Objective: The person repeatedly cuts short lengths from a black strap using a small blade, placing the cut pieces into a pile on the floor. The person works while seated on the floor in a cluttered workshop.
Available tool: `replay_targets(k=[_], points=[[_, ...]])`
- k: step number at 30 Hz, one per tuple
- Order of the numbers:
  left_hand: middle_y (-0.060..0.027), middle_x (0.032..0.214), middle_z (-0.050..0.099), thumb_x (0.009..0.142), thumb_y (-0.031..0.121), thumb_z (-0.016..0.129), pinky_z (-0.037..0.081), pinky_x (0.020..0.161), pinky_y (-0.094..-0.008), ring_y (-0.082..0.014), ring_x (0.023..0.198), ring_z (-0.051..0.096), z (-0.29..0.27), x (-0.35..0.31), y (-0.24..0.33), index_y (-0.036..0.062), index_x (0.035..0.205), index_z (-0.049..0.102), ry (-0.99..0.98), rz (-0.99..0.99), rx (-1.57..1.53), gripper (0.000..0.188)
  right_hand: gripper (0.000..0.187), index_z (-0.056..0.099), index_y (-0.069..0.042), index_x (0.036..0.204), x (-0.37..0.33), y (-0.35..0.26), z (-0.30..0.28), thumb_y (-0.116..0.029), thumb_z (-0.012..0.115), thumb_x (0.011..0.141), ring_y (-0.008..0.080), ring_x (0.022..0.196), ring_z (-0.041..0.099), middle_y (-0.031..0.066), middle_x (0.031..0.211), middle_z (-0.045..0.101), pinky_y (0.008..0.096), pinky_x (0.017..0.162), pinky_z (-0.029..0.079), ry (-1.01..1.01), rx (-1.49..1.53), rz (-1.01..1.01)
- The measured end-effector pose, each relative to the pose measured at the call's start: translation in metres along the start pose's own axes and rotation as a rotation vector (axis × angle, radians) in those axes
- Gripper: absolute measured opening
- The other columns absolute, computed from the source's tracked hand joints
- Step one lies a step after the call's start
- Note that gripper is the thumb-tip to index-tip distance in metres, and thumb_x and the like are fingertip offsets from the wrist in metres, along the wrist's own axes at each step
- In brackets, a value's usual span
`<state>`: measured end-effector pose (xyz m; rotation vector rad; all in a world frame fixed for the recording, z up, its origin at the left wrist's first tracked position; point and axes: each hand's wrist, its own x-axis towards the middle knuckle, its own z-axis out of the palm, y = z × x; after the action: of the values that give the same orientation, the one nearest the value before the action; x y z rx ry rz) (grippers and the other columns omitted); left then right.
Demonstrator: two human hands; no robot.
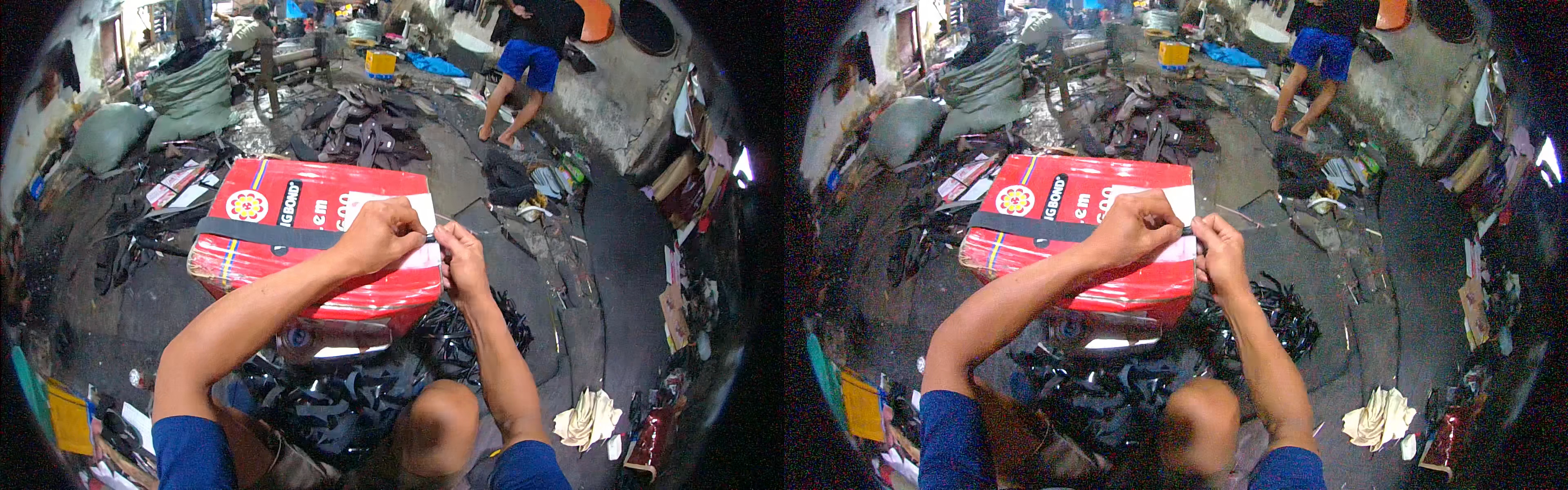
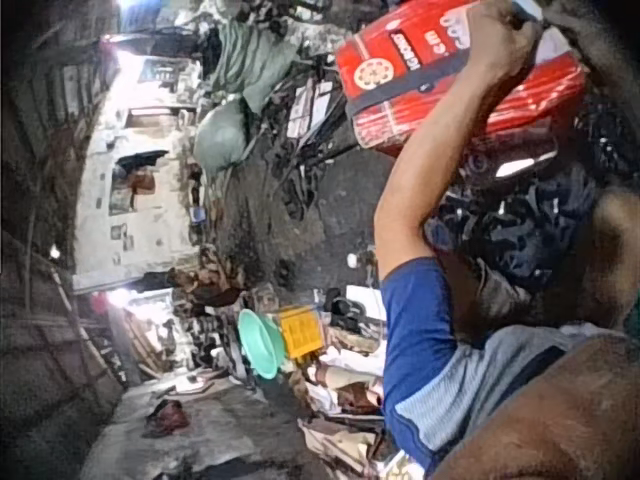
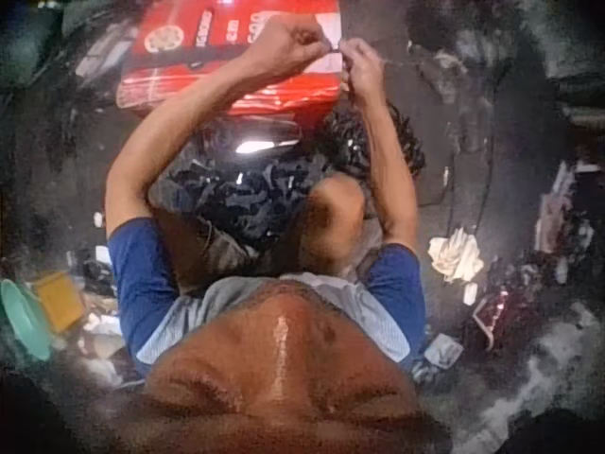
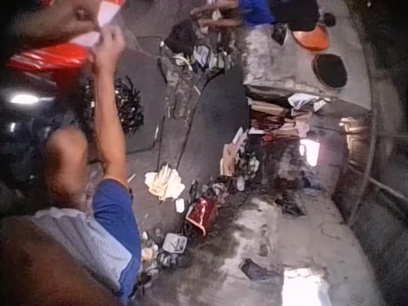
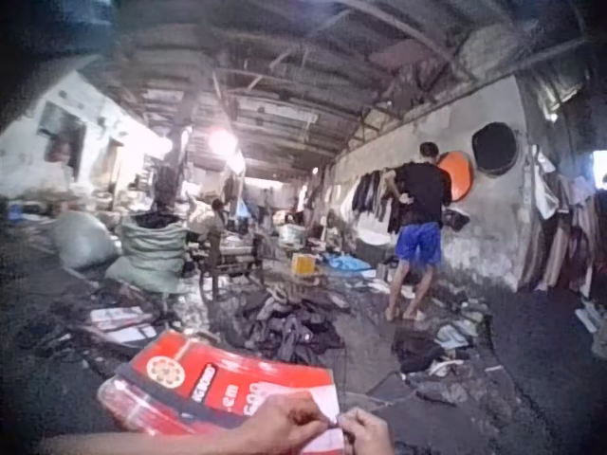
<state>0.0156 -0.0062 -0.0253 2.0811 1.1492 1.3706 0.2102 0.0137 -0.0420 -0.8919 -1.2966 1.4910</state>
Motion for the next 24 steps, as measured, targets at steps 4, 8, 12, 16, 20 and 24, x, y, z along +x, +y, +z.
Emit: replay_targets(k=[4,8,12,16,20,24], points=[[-0.0096,0.081,0.069,0.082,0.007,0.077,0.052,0.066,-0.0316,-0.0175,0.072,0.067,0.006,0.006,0.004,-0.0014,0.086,0.074,0.027,0.04,-0.056,0.01,0.022,0.053,-0.015,0.086,-0.012,0.0,0.004,-0.025,0.062,0.103,0.0043,0.045,0.038,-0.0045,0.069,0.048,0.0203,0.036,0.027,-0.008,0.393,0.24],[-0.01,0.078,0.069,0.082,0.006,0.076,0.053,0.065,-0.0321,-0.0176,0.07,0.067,0.008,0.008,0.002,-0.0012,0.083,0.074,0.039,0.034,-0.05,0.008,0.044,0.056,-0.015,0.082,-0.009,-0.007,-0.004,-0.056,0.057,0.1,0.0065,0.05,0.046,-0.0041,0.072,0.055,0.0229,0.041,0.034,-0.018,0.35,0.343],[-0.0105,0.077,0.07,0.081,0.007,0.075,0.053,0.065,-0.0335,-0.0175,0.07,0.067,0.007,0.016,0.005,-0.0008,0.081,0.074,0.055,0.049,-0.037,0.008,0.057,0.064,-0.012,0.081,0.026,-0.042,-0.008,-0.065,0.052,0.098,0.0155,0.063,0.064,0.0038,0.073,0.065,0.0333,0.049,0.048,0.077,-0.306,0.09],[-0.0105,0.078,0.071,0.081,0.008,0.074,0.053,0.066,-0.0337,-0.0174,0.07,0.067,0.009,0.018,0.005,-0.0009,0.082,0.074,0.036,0.029,-0.02,0.009,0.047,0.063,0.003,0.086,0.057,-0.036,0.008,-0.039,0.05,0.105,0.0451,0.075,0.067,0.0241,0.082,0.07,0.049,0.067,0.052,0.259,-1.321,-0.504],[-0.0098,0.078,0.071,0.08,0.008,0.075,0.053,0.066,-0.033,-0.017,0.07,0.067,0.001,0.016,0.004,-0.0011,0.083,0.075,0.022,-0.003,-0.053,0.01,0.038,0.062,0.007,0.085,0.057,-0.016,0.002,-0.026,0.054,0.102,0.0516,0.084,0.064,0.033,0.086,0.065,0.0538,0.073,0.048,0.166,-0.928,-0.374],[-0.0095,0.079,0.071,0.081,0.008,0.075,0.053,0.065,-0.0318,-0.0161,0.071,0.067,0.002,0.014,0.004,-0.0015,0.083,0.075,0.013,-0.016,-0.067,0.01,0.039,0.061,0.007,0.085,0.055,0.062,-0.024,-0.028,0.055,0.102,0.0467,0.076,0.063,0.0307,0.081,0.063,0.0512,0.07,0.047,0.276,-0.737,-0.355]])
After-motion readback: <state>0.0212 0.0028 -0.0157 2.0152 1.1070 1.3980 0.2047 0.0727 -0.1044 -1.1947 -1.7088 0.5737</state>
